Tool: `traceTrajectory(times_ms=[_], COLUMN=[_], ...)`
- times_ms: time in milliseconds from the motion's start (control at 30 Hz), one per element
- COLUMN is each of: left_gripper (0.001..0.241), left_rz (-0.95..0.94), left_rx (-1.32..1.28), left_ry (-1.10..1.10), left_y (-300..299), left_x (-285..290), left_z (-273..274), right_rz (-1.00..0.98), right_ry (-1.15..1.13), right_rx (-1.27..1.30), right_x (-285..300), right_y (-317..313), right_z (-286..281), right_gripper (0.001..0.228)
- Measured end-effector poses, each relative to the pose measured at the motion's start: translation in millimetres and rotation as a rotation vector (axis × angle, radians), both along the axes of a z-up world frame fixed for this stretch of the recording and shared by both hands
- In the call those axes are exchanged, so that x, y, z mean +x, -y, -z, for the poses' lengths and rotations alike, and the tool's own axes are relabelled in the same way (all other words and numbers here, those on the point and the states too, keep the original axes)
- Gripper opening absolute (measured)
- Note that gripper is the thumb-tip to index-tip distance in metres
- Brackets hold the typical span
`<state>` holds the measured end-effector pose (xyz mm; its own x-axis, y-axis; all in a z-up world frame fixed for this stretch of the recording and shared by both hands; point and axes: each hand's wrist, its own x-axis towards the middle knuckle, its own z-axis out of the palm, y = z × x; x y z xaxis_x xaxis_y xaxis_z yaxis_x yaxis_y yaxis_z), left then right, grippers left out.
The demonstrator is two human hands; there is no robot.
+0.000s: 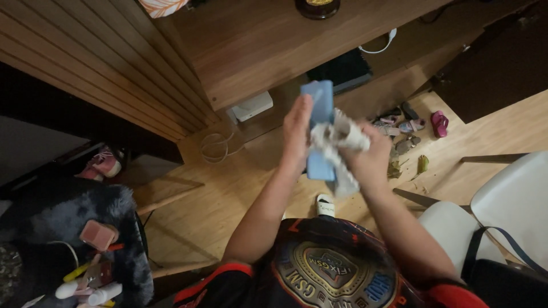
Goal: The person cleans a small white bottle and a pink tube using a grey cloth. They then wipe a pair of eyeglasses with a white wipe. Finally, they clean a blue plastic case with the grey cloth. The person places the cleaned items on a nearby table or shelf.
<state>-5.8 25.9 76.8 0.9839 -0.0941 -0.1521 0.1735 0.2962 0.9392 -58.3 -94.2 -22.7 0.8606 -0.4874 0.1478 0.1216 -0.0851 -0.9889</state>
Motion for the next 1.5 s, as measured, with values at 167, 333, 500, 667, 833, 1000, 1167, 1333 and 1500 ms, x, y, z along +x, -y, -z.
traceTrajectory(times_ms=[167, 333, 500, 667, 833, 1000, 1167, 1333, 1500], left_gripper=[0.042, 0.053, 0.058, 0.062, 0.056, 0.116, 0.108, 0.099, 0.072], left_rz=[0.103, 0.014, -0.229, -0.472, -0.654, -0.539, -0.554, -0.512, -0.517], left_rx=[-0.004, 0.076, 0.049, -0.047, -0.185, -0.115, -0.151, -0.235, -0.3], left_ry=[0.097, 0.049, 0.157, 0.05, -0.105, -0.213, -0.142, -0.114, -0.072], left_y=[6, 6, -10, -5, 5, 8, 12, 13, 18], left_x=[7, 8, 25, 25, 32, 27, 28, 24, 12], left_z=[84, 67, 41, -1, 14, 30, 30, 43, 36], right_rz=[0.046, 0.0, -0.136, -0.105, 0.153, -0.021, -0.021, -0.058, 0.059], right_ry=[0.056, 0.068, -0.035, -0.148, -0.226, -0.172, 0.147, 0.155, 0.113], right_rx=[-0.013, -0.073, 0.023, 0.118, 0.382, -0.038, 0.221, 0.16, 0.12], right_x=[41, 27, -22, -33, -25, -13, -6, -3, 0], right_y=[18, 12, 1, 7, -26, -11, -21, 1, 36], right_z=[-44, -25, 15, 45, -32, 19, -6, 19, 35], right_gripper=[0.031, 0.027, 0.026, 0.023, 0.013, 0.033, 0.034, 0.026, 0.014])
